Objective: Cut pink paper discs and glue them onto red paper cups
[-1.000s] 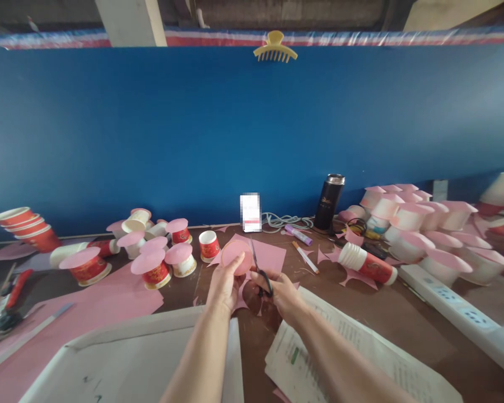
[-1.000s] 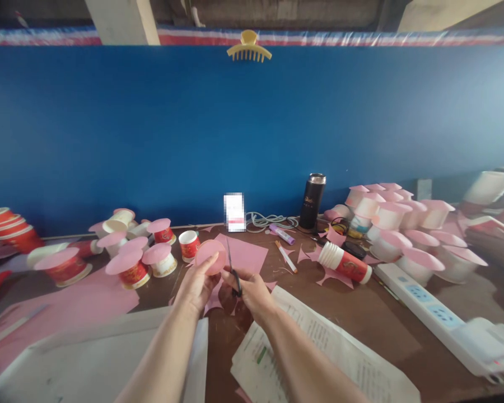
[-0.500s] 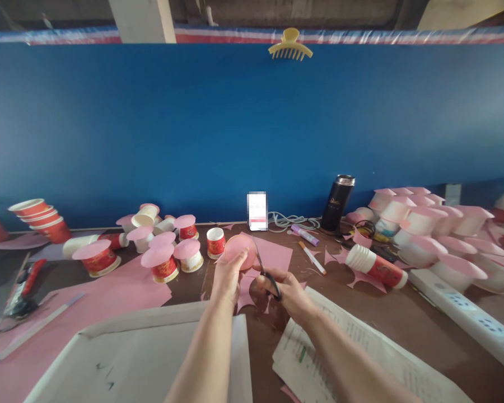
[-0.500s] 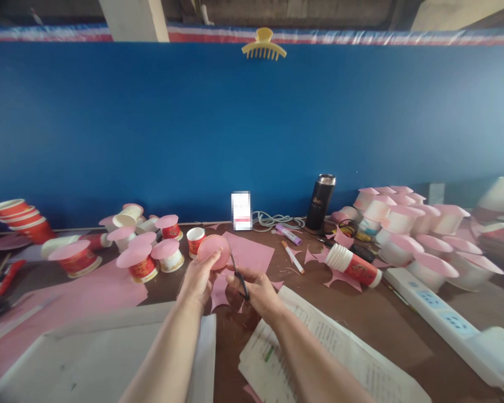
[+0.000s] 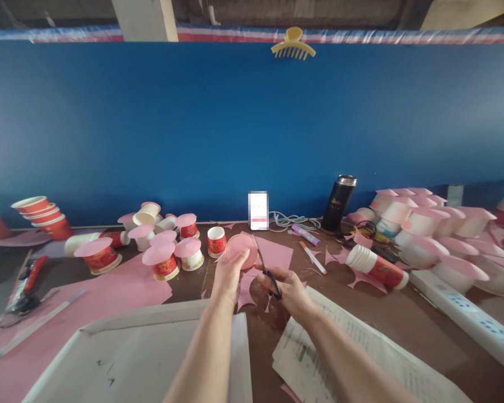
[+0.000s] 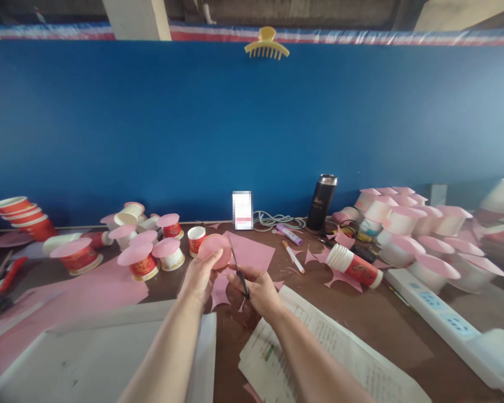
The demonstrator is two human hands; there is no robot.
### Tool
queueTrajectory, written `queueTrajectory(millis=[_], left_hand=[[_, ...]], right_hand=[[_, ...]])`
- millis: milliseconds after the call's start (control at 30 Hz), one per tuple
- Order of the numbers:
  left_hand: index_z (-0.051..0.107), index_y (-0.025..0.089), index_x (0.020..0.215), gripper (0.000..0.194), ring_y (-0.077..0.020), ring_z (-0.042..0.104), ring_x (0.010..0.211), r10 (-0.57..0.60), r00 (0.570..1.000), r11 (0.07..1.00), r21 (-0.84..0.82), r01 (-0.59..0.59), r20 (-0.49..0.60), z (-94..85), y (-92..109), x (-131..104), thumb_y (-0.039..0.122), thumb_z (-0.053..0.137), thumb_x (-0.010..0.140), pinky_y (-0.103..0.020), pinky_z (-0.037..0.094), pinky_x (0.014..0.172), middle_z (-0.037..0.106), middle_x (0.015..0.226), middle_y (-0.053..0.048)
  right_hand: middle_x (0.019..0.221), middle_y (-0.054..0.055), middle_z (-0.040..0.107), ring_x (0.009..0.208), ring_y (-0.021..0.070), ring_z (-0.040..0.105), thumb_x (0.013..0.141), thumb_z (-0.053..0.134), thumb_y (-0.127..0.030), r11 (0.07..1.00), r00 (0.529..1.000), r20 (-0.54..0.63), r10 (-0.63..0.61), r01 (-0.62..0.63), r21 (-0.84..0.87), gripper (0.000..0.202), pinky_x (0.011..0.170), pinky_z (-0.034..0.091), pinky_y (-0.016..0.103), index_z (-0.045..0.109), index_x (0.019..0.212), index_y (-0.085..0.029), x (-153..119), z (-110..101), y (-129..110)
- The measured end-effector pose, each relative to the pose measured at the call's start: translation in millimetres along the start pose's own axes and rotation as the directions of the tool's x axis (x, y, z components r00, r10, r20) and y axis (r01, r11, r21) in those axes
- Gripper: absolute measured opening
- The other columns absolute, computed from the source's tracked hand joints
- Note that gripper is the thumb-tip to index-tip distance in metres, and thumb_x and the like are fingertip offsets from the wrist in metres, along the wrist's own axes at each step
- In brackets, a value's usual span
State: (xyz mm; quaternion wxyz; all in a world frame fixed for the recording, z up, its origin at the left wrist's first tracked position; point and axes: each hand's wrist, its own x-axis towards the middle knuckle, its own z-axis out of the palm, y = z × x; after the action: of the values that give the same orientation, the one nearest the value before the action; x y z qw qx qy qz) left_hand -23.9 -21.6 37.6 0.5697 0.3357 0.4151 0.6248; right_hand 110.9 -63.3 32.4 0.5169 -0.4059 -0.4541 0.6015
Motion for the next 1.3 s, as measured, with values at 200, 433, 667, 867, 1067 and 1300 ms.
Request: queueTrajectory(millis=[200, 433, 667, 867, 1067, 1300], left_hand=[[0.066, 0.014, 0.098, 0.045, -0.0185, 0.064, 0.077, 0.018, 1.0, 1.0, 0.025, -0.018, 0.001, -0.2, -0.9, 0.8, 0.038, 0.078, 0.062, -0.029, 0.051, 0.066, 0.068, 0.089, -0.008], [0.067, 0.014, 0.094, 0.043, -0.0178, 0.064, 0.073, 0.019, 1.0, 1.0, 0.019, -0.019, 0.004, 0.4, -1.1, -0.3, 0.038, 0.079, 0.06, -0.029, 0.051, 0.065, 0.069, 0.085, -0.006], [0.067, 0.013, 0.094, 0.047, -0.0181, 0.064, 0.072, 0.02, 1.0, 1.0, 0.014, -0.02, -0.006, 0.5, -1.1, -0.1, 0.039, 0.08, 0.057, -0.029, 0.05, 0.065, 0.069, 0.083, -0.007], [0.068, 0.012, 0.09, 0.046, -0.0189, 0.064, 0.069, 0.018, 0.999, 1.0, 0.016, -0.018, -0.04, 0.8, -1.9, 0.3, 0.04, 0.08, 0.055, -0.03, 0.05, 0.064, 0.069, 0.077, -0.007], [0.068, 0.012, 0.091, 0.046, -0.0187, 0.064, 0.07, 0.02, 1.0, 1.0, 0.022, -0.02, -0.023, 1.4, -1.5, -0.1, 0.039, 0.08, 0.056, -0.029, 0.049, 0.064, 0.069, 0.078, -0.007], [0.066, 0.013, 0.09, 0.046, -0.0184, 0.064, 0.07, 0.02, 1.0, 1.0, 0.01, -0.02, -0.016, 2.8, 0.1, -1.8, 0.039, 0.08, 0.056, -0.028, 0.049, 0.062, 0.069, 0.078, -0.006]], right_hand=[[0.055, -0.002, 0.054, 0.05, 0.0098, 0.045, 0.06, 0.081, -0.045, 1.0, 1.0, -0.008, -0.013, 0.013, -0.004, 0.06, 0.05, 0.038, 0.025, 0.069, 0.108, -0.01, 0.8, 0.9, 1.2], [0.052, -0.002, 0.053, 0.048, 0.011, 0.047, 0.06, 0.079, -0.05, 1.0, 1.0, -0.002, -0.004, 0.004, -0.01, 0.063, 0.047, 0.039, 0.026, 0.069, 0.108, -0.01, -1.2, 3.9, -2.0], [0.052, -0.002, 0.052, 0.047, 0.0109, 0.046, 0.06, 0.08, -0.047, 1.0, 1.0, -0.022, -0.007, 0.007, -0.014, 0.063, 0.047, 0.038, 0.025, 0.069, 0.109, -0.009, -0.9, 3.7, -0.7], [0.055, -0.001, 0.055, 0.05, 0.0095, 0.046, 0.06, 0.081, -0.042, 1.0, 1.0, -0.027, -0.003, 0.003, -0.016, 0.058, 0.049, 0.039, 0.024, 0.07, 0.108, -0.011, -0.8, 1.6, 0.9], [0.056, -0.001, 0.054, 0.049, 0.0108, 0.048, 0.062, 0.08, -0.044, 0.999, 1.0, -0.014, -0.023, 0.023, -0.023, 0.059, 0.048, 0.04, 0.025, 0.068, 0.11, -0.011, 1.7, -0.4, 6.1], [0.052, -0.002, 0.052, 0.048, 0.0103, 0.045, 0.059, 0.08, -0.046, 1.0, 0.998, -0.054, -0.025, 0.024, -0.016, 0.059, 0.046, 0.038, 0.025, 0.07, 0.104, -0.009, 0.1, 4.9, 1.3]])
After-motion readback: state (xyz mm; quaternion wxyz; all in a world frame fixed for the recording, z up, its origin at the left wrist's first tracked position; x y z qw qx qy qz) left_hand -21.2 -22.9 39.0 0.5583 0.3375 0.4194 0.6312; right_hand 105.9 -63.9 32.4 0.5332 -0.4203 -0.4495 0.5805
